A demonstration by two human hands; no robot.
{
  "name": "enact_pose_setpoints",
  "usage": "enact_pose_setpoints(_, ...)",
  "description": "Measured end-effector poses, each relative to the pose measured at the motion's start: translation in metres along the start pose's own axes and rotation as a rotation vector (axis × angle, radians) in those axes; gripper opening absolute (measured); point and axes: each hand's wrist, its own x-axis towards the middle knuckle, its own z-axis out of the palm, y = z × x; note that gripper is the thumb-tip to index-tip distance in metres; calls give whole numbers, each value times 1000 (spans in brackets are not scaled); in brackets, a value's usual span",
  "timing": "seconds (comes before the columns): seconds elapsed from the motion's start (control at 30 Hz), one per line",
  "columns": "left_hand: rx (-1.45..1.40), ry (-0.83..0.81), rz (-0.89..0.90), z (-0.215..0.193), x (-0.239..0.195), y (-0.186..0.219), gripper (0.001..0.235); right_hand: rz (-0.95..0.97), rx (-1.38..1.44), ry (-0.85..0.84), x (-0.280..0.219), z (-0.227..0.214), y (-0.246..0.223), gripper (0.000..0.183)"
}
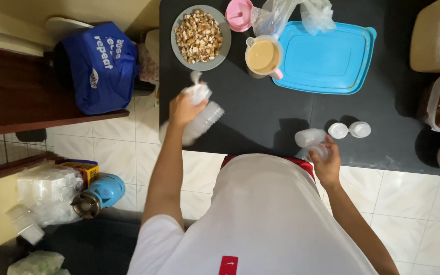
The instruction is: The person arranges small plastic containers on a table, stacks them into groups, and places items into a plastic bag.
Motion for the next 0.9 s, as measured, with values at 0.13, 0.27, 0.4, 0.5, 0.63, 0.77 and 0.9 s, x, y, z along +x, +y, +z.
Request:
enact_pose_setpoints(0.13,381,143,483,-14,19,30,55,54,43,17,3,-3,11,42)
enact_pose_setpoints(0.27,524,82,736,42,51,1,55,38,37,48,-4,-2,-11,42)
enact_pose_setpoints(0.4,499,-27,520,46,30,23,56,-5,-22,85,-1,-1,13,42)
enact_pose_setpoints(0.5,504,20,331,41,7,53,61,27,-7,88,-8,5,8,44)
enact_pose_setpoints(0.63,408,129,10,69,-4,72,70,-47,-34,64,-2,13,42,44)
enact_pose_setpoints(0.77,357,125,-124,93,4,72,64,6,0,14,-2,21,35,43)
enact_pose_setpoints(0.9,419,215,-58,100,5,62,59,8,9,3,-3,20,14,42)
